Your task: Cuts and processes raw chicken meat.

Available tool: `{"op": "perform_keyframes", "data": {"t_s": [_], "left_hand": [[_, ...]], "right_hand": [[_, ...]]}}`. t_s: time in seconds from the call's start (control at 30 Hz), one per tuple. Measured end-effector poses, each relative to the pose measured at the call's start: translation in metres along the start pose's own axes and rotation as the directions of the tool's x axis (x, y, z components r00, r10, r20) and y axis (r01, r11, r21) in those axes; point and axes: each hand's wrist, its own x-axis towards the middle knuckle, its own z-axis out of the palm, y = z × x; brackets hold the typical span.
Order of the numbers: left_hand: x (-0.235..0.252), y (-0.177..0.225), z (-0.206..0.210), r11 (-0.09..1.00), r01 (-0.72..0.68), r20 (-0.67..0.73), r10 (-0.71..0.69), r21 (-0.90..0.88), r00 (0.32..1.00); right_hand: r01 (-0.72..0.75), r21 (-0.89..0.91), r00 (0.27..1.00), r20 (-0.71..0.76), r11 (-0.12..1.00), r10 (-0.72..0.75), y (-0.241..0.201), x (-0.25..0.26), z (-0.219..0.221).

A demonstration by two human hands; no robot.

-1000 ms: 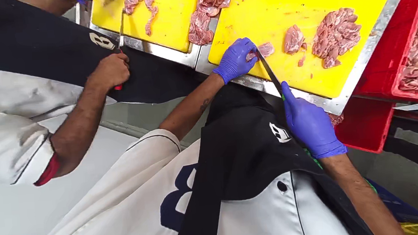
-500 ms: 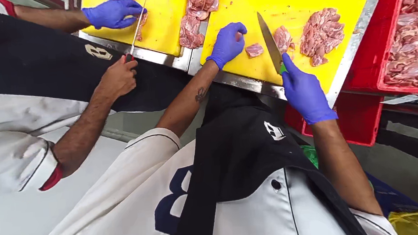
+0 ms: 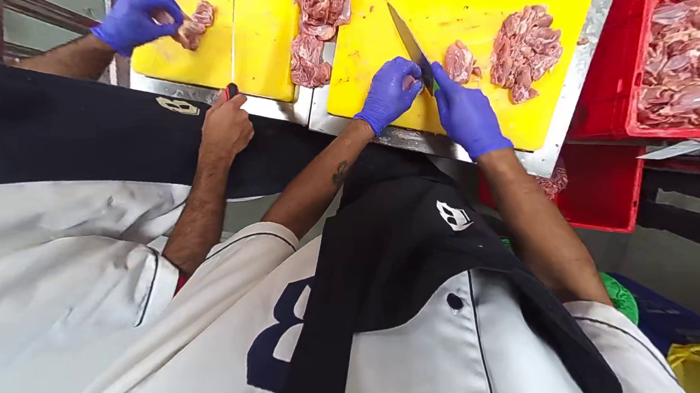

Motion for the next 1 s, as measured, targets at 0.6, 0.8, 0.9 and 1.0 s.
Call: {"op": "perform_keyframes", "data": {"t_s": [0.6, 0.8, 0.9, 1.0], "left_hand": [[0.095, 0.051, -0.077, 0.906, -0.170, 0.433, 0.342, -0.388, 0.834], [0.148, 0.054, -0.040, 0.907, -0.421, 0.301, 0.401, 0.001, 0.865], [0.128, 0.043, -0.008, 0.657, -0.753, 0.579, 0.601, 0.034, 0.551], [0.125, 0.032, -0.008, 0.614, -0.785, 0.611, 0.591, 0.085, 0.527]], "right_hand": [[-0.202, 0.559, 0.937, -0.129, 0.804, 0.325, 0.082, -0.080, -0.061], [-0.148, 0.564, 0.921, -0.221, 0.812, 0.321, 0.078, -0.094, -0.055], [-0.154, 0.547, 0.937, -0.184, 0.823, 0.297, 0.078, -0.095, -0.035], [-0.181, 0.544, 0.954, -0.105, 0.819, 0.281, 0.082, -0.093, -0.015]]}}
